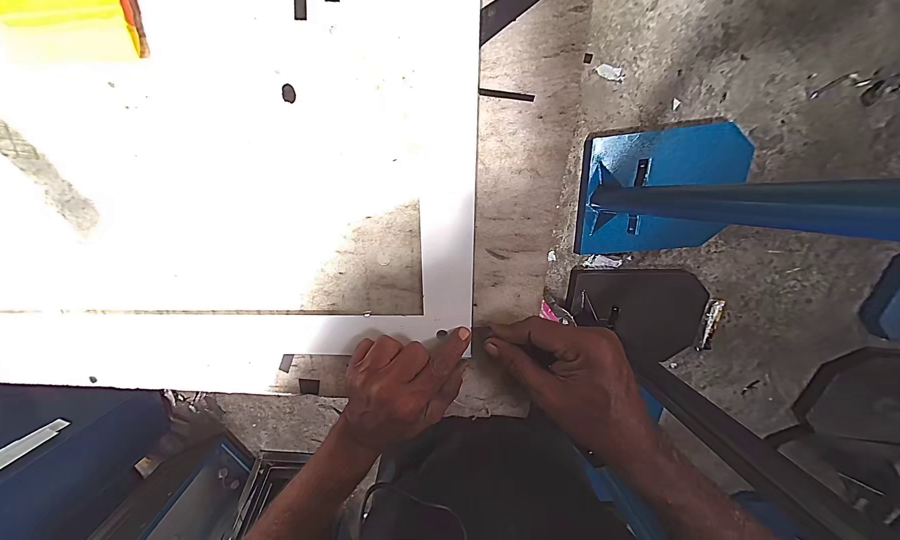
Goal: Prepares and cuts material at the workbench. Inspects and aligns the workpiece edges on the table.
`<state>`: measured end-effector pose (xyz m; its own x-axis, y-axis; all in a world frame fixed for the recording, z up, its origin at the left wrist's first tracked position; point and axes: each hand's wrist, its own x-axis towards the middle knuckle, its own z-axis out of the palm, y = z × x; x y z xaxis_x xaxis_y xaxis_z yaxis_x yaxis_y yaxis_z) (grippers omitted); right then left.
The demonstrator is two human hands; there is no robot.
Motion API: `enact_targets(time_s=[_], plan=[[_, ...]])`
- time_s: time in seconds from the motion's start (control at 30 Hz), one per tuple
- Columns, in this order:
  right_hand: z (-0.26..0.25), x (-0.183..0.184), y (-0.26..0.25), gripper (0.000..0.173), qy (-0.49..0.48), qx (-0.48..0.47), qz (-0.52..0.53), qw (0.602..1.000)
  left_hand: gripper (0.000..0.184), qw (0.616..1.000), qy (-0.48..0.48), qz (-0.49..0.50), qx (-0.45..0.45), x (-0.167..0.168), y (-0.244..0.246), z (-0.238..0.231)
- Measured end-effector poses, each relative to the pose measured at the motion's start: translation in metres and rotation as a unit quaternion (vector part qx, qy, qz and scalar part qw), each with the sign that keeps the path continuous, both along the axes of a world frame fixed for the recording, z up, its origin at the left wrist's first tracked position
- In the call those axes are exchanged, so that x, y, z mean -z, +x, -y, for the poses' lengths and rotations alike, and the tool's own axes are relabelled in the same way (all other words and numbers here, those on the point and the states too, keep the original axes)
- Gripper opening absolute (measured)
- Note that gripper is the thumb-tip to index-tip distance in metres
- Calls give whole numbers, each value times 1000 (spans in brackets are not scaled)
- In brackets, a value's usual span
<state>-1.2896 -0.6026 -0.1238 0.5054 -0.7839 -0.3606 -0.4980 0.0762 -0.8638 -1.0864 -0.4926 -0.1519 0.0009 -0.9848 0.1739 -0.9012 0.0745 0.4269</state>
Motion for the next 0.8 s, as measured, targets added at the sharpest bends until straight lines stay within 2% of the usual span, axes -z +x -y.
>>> enact_targets(time_s=[0.8], plan=[[4,5,-5,17,46,-13,55,997,36,1000,-11,4,9,2,1,-1]])
